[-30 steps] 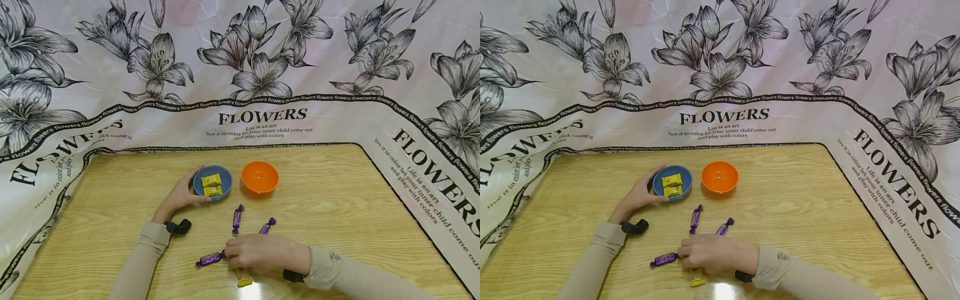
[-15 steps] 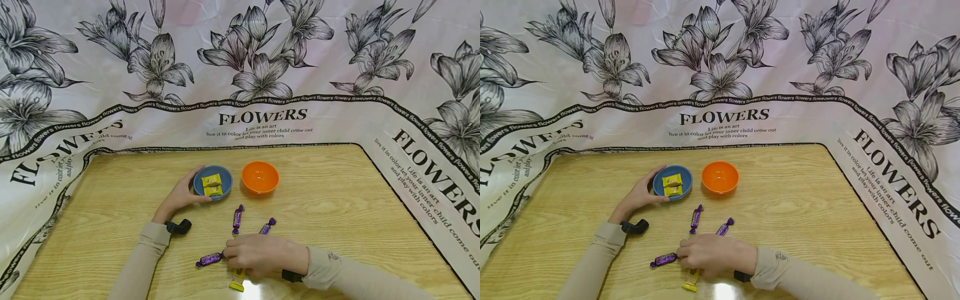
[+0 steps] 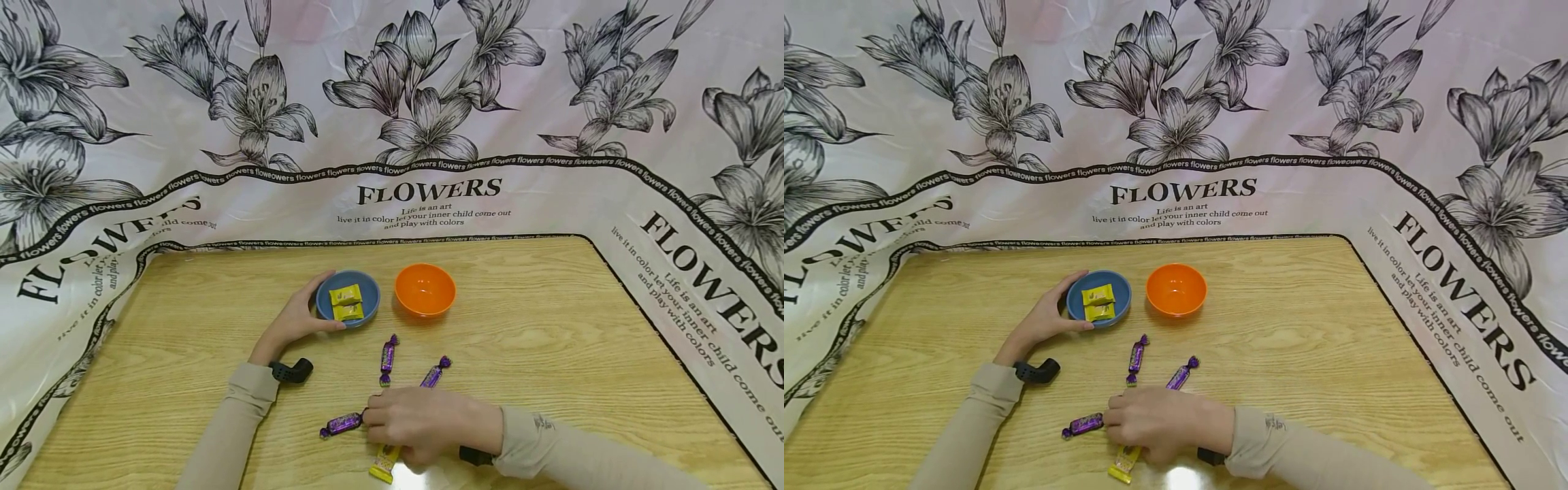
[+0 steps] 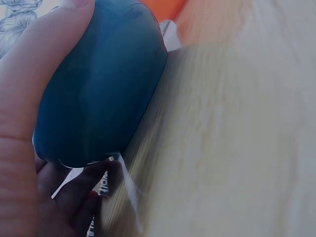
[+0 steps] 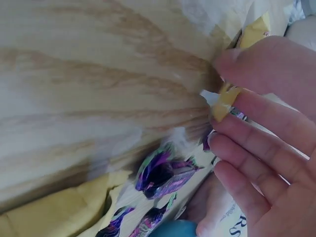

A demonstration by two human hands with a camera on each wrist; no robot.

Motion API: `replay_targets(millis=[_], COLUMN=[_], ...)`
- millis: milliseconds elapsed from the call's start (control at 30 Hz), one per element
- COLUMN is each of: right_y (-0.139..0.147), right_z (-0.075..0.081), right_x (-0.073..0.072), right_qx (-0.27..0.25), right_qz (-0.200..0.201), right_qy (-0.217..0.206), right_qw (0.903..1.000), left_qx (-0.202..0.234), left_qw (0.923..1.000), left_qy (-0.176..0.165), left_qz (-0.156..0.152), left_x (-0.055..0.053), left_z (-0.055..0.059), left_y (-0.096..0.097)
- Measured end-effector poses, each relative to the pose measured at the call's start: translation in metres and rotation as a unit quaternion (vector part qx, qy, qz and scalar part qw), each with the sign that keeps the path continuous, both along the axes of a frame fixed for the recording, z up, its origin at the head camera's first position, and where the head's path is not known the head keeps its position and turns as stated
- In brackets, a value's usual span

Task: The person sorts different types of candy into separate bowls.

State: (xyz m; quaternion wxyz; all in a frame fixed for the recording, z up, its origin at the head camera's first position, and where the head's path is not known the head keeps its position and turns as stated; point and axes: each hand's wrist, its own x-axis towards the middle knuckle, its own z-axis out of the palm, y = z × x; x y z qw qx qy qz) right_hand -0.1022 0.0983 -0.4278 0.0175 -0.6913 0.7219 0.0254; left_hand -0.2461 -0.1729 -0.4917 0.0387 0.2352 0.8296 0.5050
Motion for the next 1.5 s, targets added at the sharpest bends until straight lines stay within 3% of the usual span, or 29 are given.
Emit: replay_targets(millis=[433, 733, 1000, 1167, 1400, 1500], right_y=[-0.005, -0.009, -0.012, -0.014, -0.022, -0.027], right_z=[-0.001, 0.011, 0.027, 0.039, 0.058, 0.062], right_x=[0.005, -0.003, -0.021, -0.036, -0.058, -0.070], right_qx=[-0.006, -0.017, -0.047, -0.089, -0.114, -0.118], right_qz=[0.016, 0.002, -0.010, -0.022, -0.062, -0.077], right_qy=[0.009, 0.005, 0.014, 0.001, -0.012, -0.009], right_qw=[0.9998, 0.9998, 0.9988, 0.9957, 0.9915, 0.9899], left_qx=[-0.002, -0.002, -0.001, 0.007, 0.017, 0.027], left_qw=[1.0000, 1.0000, 0.9999, 0.9998, 0.9998, 0.9995], left_qy=[0.005, -0.006, -0.015, -0.014, -0.005, -0.001], left_qz=[0.002, 0.002, -0.006, -0.008, -0.008, -0.013], left_x=[0.000, 0.000, 0.019, 0.022, 0.001, 0.001], left_z=[-0.001, 0.000, 0.033, 0.035, -0.001, -0.001], left_y=[0.000, 0.002, 0.007, 0.007, 0.000, -0.001])
